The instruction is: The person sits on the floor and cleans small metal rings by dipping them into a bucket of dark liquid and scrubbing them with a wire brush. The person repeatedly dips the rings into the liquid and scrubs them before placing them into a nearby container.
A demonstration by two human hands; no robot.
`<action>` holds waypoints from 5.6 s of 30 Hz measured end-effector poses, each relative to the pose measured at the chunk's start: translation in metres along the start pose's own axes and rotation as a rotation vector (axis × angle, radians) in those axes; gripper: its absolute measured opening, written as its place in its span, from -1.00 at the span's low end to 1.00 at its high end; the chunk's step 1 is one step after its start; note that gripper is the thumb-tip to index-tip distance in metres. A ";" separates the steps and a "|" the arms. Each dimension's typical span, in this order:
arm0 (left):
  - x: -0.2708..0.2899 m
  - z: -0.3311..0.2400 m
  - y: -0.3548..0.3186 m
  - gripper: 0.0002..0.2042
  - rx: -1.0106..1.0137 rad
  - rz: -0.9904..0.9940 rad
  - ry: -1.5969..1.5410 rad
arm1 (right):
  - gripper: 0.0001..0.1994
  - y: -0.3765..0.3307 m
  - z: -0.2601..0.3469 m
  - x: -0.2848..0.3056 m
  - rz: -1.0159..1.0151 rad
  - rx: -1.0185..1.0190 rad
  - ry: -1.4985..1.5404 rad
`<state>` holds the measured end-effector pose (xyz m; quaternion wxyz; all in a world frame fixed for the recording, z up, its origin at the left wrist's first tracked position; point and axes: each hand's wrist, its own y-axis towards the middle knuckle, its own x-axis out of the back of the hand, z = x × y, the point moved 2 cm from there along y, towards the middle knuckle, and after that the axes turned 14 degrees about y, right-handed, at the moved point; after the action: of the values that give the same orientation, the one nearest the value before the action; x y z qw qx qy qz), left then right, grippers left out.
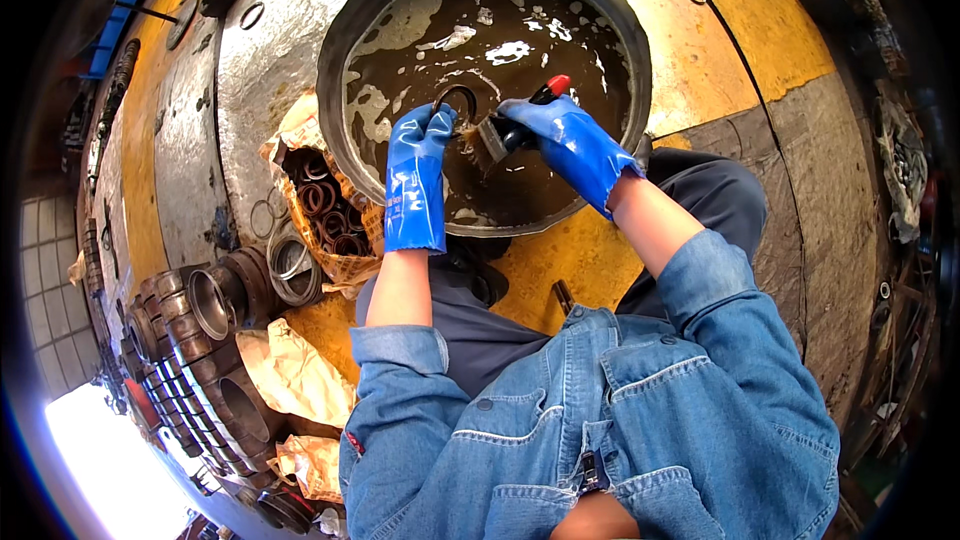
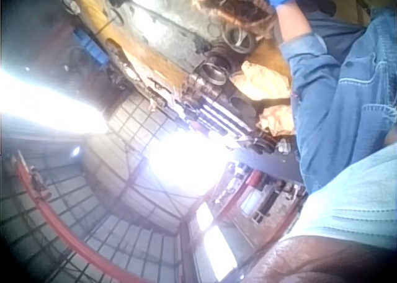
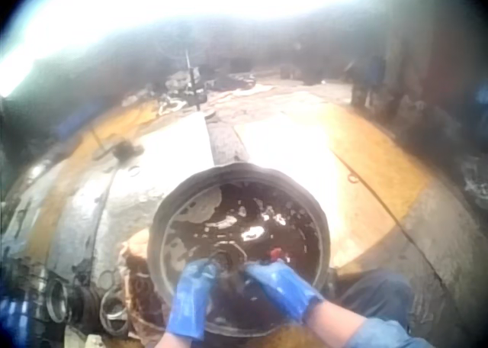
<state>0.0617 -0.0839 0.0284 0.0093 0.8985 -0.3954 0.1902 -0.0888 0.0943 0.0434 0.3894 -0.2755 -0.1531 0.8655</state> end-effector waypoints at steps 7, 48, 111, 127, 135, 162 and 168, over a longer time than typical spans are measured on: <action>-0.007 -0.014 -0.001 -0.65 0.198 0.221 -0.545 | -0.42 0.011 0.002 -0.001 0.058 -0.043 -0.529; 0.001 0.011 0.001 -0.67 0.016 -0.049 0.256 | -0.58 -0.004 -0.001 0.003 -0.064 0.023 -0.352; -0.011 -0.022 -0.004 -0.82 -1.002 -0.319 1.030 | -0.76 -0.053 -0.021 0.039 -0.105 0.643 -1.073; 0.064 -0.036 -0.008 -0.74 -0.482 -0.470 0.946 | -0.76 -0.049 -0.032 0.042 -0.218 0.591 -0.989; 0.129 0.006 -0.019 -0.49 -0.106 -0.986 1.103 | -0.71 -0.048 -0.031 0.044 -0.208 0.520 -1.033; -0.145 0.073 0.058 -0.55 -0.016 0.564 0.840 | -0.76 -0.051 -0.042 0.035 -0.364 0.731 -0.957; -0.135 -0.043 -0.034 -0.63 0.326 0.607 0.116 | -0.74 -0.044 -0.044 0.047 -0.413 0.723 -1.004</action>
<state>-0.0113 0.0420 0.0260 -0.1687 0.7174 -0.6078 0.2957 -0.0626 0.1608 0.0128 0.4970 0.3458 -0.0656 0.7932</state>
